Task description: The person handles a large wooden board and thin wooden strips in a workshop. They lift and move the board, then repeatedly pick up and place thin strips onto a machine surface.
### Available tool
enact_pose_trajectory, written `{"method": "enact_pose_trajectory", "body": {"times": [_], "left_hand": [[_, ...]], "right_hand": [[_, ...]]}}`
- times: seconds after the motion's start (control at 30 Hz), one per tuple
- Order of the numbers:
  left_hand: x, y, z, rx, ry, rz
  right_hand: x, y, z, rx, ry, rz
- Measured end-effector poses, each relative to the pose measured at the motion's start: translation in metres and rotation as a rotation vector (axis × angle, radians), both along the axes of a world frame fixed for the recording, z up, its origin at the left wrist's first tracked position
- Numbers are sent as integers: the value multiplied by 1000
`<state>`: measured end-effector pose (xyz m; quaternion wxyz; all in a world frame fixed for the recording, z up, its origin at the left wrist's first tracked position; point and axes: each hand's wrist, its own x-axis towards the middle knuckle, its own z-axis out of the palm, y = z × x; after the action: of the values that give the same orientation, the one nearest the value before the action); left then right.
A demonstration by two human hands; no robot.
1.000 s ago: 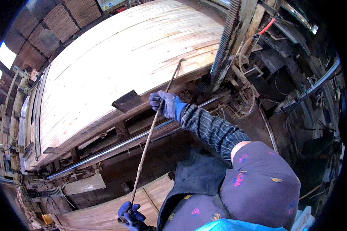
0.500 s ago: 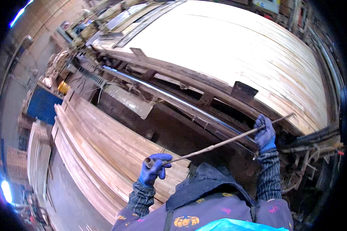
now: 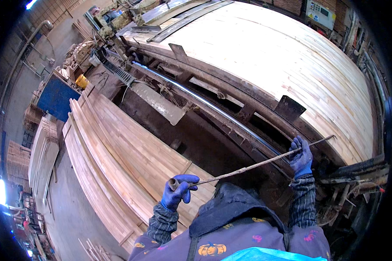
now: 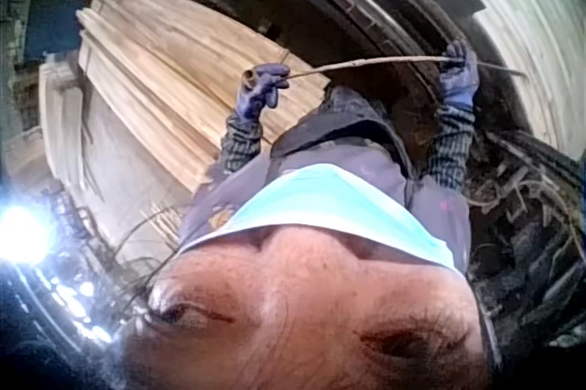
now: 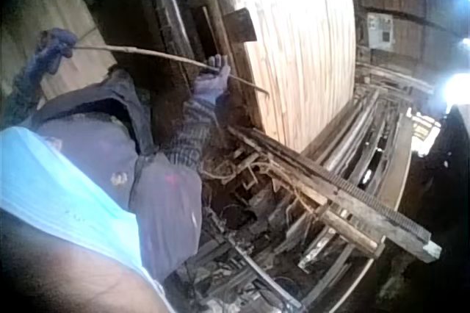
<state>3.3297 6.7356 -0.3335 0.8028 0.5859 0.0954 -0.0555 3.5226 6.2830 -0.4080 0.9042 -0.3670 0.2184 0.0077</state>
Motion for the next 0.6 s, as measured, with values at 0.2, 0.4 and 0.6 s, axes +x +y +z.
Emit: {"method": "enact_pose_trajectory", "body": {"times": [0.2,0.4,0.6], "left_hand": [[-6,0,-1,-1,7,7],[-3,-4,-7,20,-46,-11],[7,-7,-10,-37,-11,-93]], "right_hand": [[-3,8,2,-56,23,-9],[-7,11,2,-46,-3,-26],[-14,10,3,-21,5,-83]]}}
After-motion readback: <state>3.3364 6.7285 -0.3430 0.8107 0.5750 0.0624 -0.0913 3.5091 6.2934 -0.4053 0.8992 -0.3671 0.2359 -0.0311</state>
